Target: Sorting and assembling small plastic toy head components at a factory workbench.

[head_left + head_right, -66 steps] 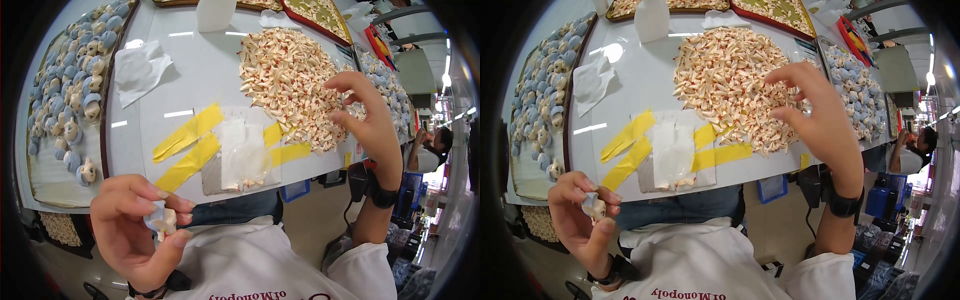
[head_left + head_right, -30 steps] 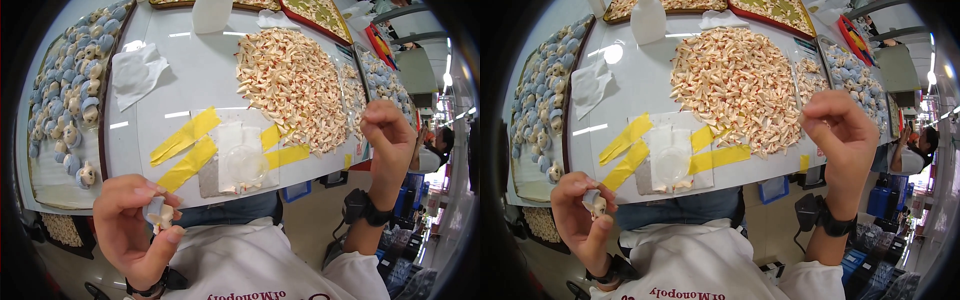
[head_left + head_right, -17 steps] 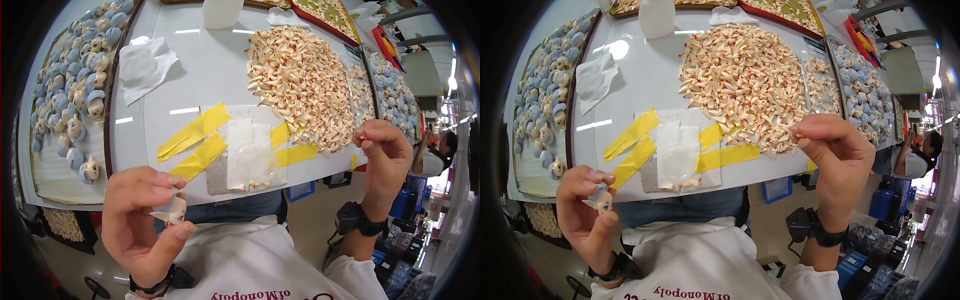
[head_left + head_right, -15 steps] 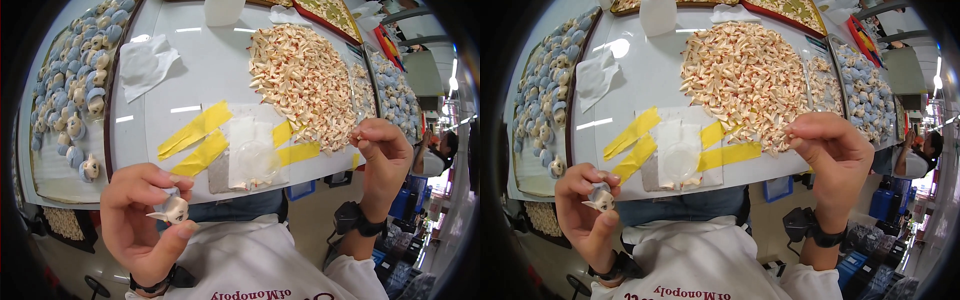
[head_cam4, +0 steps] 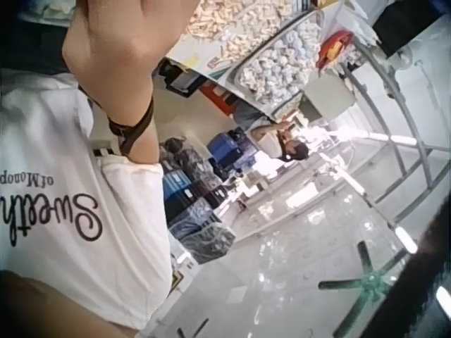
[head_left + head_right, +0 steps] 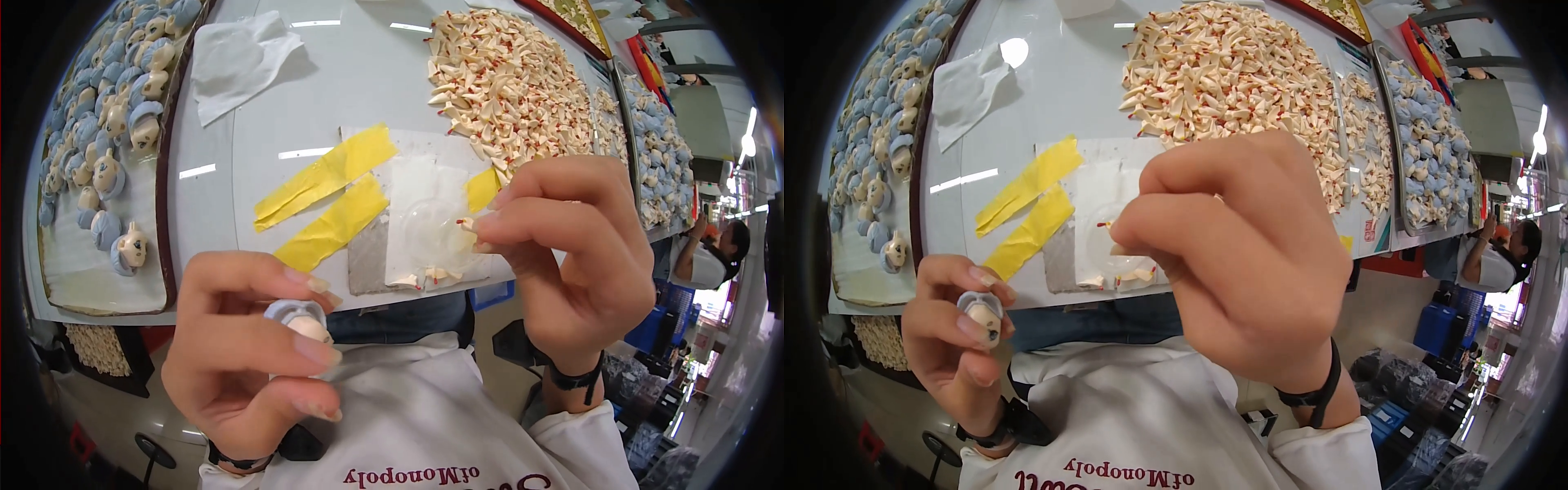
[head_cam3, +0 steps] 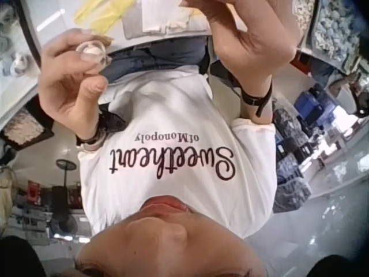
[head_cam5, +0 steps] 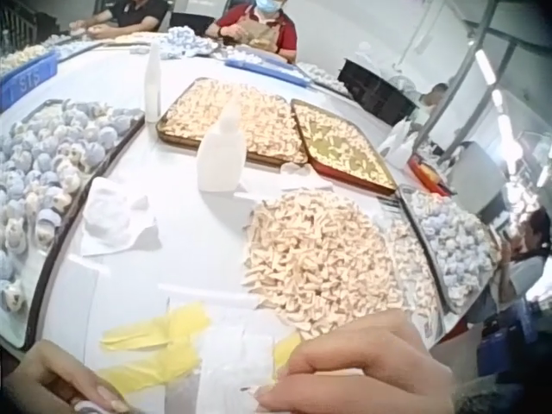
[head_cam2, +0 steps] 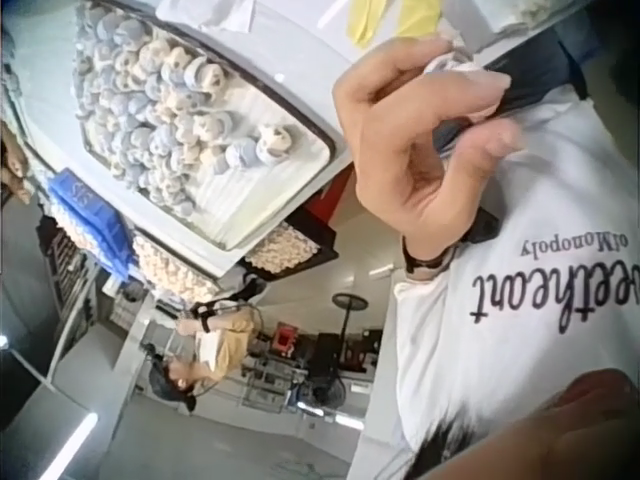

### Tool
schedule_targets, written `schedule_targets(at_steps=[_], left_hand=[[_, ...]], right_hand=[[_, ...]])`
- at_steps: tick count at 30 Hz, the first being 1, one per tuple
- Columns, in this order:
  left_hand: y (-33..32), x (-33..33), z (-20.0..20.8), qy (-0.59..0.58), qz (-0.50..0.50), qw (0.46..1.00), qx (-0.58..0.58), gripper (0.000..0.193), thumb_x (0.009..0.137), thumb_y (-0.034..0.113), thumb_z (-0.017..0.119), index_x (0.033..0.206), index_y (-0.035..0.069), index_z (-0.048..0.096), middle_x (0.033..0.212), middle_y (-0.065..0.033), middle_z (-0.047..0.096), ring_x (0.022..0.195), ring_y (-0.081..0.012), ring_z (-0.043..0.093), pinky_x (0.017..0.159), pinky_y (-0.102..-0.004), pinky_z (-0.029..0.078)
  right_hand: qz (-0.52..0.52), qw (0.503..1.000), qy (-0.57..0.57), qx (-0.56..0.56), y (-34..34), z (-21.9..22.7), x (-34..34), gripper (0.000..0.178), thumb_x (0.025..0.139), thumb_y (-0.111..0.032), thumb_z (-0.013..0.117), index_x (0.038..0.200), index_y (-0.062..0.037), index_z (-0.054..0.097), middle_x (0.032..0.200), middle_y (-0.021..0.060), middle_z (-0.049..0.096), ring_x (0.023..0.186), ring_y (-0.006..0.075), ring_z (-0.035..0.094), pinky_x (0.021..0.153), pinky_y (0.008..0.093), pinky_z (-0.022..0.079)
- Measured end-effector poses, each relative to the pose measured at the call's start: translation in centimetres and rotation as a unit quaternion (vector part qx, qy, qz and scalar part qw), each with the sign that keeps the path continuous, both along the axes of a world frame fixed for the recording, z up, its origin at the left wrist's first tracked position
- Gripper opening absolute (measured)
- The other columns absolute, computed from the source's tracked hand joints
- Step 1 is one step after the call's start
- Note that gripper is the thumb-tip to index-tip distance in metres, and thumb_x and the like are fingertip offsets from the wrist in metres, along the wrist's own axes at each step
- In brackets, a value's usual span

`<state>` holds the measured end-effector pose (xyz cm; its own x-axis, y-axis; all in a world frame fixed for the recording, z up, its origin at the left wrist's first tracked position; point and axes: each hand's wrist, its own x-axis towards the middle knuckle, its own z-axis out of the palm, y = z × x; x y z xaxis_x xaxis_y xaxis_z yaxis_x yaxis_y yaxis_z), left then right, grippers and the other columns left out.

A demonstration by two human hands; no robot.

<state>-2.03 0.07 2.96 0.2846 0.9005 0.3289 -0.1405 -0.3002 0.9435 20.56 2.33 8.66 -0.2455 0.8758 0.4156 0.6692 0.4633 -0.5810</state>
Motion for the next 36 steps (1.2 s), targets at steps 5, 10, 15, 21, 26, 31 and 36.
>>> schedule_targets(at_steps=[5,10,15,21,26,31,36], left_hand=[[-0.4,1.1,1.8,-0.044,0.095,0.984,-0.142,0.044,0.078,0.037,0.068,0.100,0.005,0.047,0.108,-0.0142,0.042,0.074,-0.0173,0.056,0.053,-0.0162,0.043],[-0.6,1.0,1.3,-0.051,0.095,0.975,-0.193,0.047,0.079,0.037,0.066,0.103,0.003,0.045,0.102,-0.0128,0.046,0.070,-0.0162,0.057,0.049,-0.0163,0.042],[-0.3,0.8,0.5,-0.048,0.071,0.992,-0.090,0.049,0.075,0.040,0.069,0.101,0.004,0.047,0.094,-0.0103,0.050,0.070,-0.0169,0.058,0.049,-0.0191,0.044],[-0.5,1.2,1.1,-0.036,0.107,0.983,-0.148,0.050,0.073,0.039,0.071,0.101,0.004,0.049,0.098,-0.0121,0.051,0.072,-0.0177,0.058,0.055,-0.0201,0.047],[-0.4,2.9,2.7,-0.040,0.118,0.967,-0.222,0.051,0.073,0.034,0.073,0.104,0.001,0.049,0.098,-0.0131,0.051,0.075,-0.0191,0.060,0.058,-0.0224,0.049],[-0.5,3.1,2.3,-0.085,0.058,0.973,-0.205,0.051,0.073,0.032,0.073,0.102,-0.001,0.049,0.093,-0.0125,0.052,0.073,-0.0196,0.060,0.057,-0.0236,0.050],[-0.3,3.9,2.2,-0.120,0.017,0.981,-0.154,0.054,0.072,0.035,0.074,0.100,-0.002,0.049,0.093,-0.0130,0.053,0.072,-0.0192,0.060,0.055,-0.0236,0.050]], right_hand=[[-0.021,0.981,-0.149,0.119,-0.5,0.4,-0.1,0.023,0.047,0.006,0.065,0.067,-0.0051,0.063,0.071,0.0053,0.058,0.068,0.0203,0.053,0.061,0.0294,0.040],[0.004,0.983,-0.143,0.113,-0.2,0.1,0.2,0.021,0.048,0.005,0.066,0.067,-0.0046,0.063,0.070,0.0059,0.058,0.067,0.0204,0.052,0.061,0.0289,0.040],[0.012,0.962,-0.208,0.177,-0.1,0.2,0.1,0.019,0.050,0.003,0.065,0.068,-0.0034,0.063,0.069,0.0068,0.057,0.065,0.0208,0.052,0.058,0.0292,0.040],[0.044,0.974,-0.175,0.136,-1.4,0.3,-0.2,0.022,0.050,0.003,0.063,0.070,-0.0021,0.063,0.069,0.0080,0.058,0.066,0.0213,0.052,0.057,0.0289,0.040],[0.001,0.981,-0.165,0.103,-1.4,0.5,-1.1,0.021,0.053,0.007,0.064,0.073,-0.0003,0.062,0.070,0.0093,0.058,0.066,0.0209,0.053,0.059,0.0272,0.040],[-0.044,0.995,0.085,0.000,-1.7,-0.2,-0.4,0.013,0.071,0.003,0.067,0.081,0.0015,0.059,0.082,0.0099,0.055,0.074,0.0147,0.050,0.066,0.0233,0.037],[-0.068,0.933,0.317,-0.158,-2.8,1.2,-1.7,0.018,0.075,-0.009,0.068,0.081,0.0017,0.055,0.078,0.0089,0.052,0.071,0.0139,0.046,0.064,0.0220,0.035]])
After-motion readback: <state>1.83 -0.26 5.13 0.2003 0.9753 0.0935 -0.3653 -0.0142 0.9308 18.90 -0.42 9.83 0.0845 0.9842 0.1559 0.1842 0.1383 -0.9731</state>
